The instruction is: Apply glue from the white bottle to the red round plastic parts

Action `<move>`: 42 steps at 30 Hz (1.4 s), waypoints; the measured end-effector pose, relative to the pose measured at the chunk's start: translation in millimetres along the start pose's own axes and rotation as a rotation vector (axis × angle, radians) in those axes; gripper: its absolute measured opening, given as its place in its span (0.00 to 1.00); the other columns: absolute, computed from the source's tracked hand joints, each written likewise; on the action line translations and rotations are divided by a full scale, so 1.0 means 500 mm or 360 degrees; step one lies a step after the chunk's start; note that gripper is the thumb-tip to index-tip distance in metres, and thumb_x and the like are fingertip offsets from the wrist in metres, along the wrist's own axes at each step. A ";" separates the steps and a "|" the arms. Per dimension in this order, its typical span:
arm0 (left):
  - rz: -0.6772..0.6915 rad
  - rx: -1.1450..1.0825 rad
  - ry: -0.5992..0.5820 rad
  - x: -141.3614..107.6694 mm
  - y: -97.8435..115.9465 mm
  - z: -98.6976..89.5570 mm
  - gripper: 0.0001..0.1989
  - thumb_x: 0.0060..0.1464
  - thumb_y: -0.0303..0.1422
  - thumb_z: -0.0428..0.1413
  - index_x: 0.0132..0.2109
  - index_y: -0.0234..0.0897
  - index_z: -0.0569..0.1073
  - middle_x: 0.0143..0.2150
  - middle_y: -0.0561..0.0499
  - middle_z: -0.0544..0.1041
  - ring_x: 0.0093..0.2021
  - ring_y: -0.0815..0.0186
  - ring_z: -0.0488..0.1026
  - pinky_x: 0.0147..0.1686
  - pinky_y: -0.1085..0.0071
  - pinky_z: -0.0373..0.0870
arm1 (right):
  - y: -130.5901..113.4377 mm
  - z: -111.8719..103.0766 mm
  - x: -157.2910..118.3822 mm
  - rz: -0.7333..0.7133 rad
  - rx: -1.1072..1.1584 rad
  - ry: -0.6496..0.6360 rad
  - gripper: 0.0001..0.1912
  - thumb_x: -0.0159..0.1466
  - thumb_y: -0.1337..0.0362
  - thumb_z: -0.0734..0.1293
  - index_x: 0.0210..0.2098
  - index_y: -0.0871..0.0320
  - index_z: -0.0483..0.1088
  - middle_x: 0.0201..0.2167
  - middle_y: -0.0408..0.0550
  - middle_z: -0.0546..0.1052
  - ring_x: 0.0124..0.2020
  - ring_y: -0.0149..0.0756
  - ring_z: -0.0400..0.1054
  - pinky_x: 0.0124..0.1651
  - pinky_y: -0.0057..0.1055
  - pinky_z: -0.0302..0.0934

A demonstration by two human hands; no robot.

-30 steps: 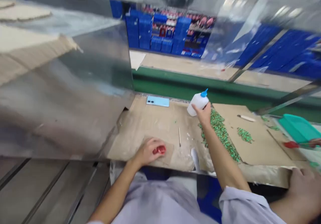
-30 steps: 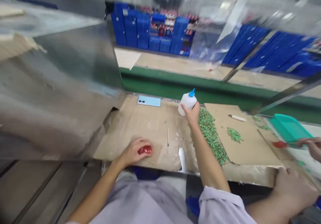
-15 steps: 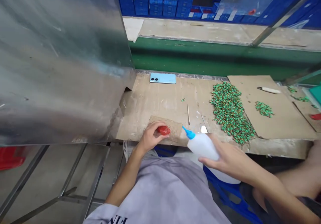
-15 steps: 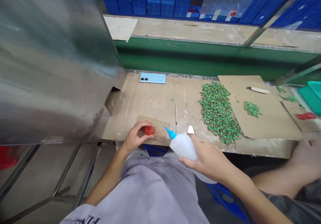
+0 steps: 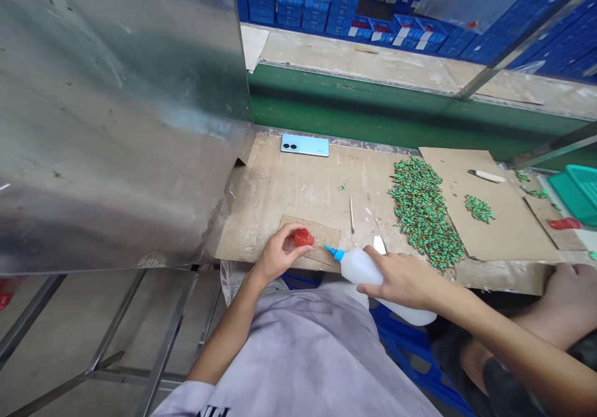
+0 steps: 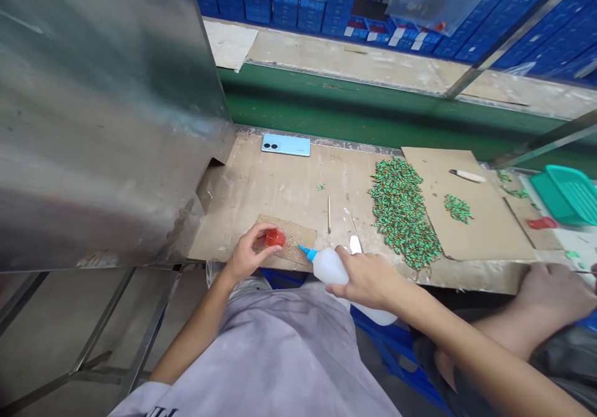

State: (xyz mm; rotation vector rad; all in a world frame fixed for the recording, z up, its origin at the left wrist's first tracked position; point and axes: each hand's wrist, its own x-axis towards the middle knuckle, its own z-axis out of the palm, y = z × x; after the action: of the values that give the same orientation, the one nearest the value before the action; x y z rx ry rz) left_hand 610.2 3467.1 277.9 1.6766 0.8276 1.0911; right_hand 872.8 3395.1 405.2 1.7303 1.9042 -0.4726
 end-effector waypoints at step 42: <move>0.0404 0.0610 -0.0226 0.049 0.042 0.038 0.16 0.62 0.33 0.64 0.56 0.41 0.75 0.53 0.43 0.80 0.56 0.54 0.76 0.58 0.53 0.73 | 0.014 -0.026 -0.002 -0.0081 0.0009 0.0112 0.34 0.60 0.43 0.69 0.57 0.60 0.70 0.42 0.63 0.82 0.43 0.60 0.78 0.42 0.43 0.64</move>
State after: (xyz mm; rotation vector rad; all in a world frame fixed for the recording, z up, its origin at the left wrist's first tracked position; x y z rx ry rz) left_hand 638.1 3475.2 301.9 2.2019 0.7815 1.0096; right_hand 878.1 3402.8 416.8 1.7266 2.0022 -0.4416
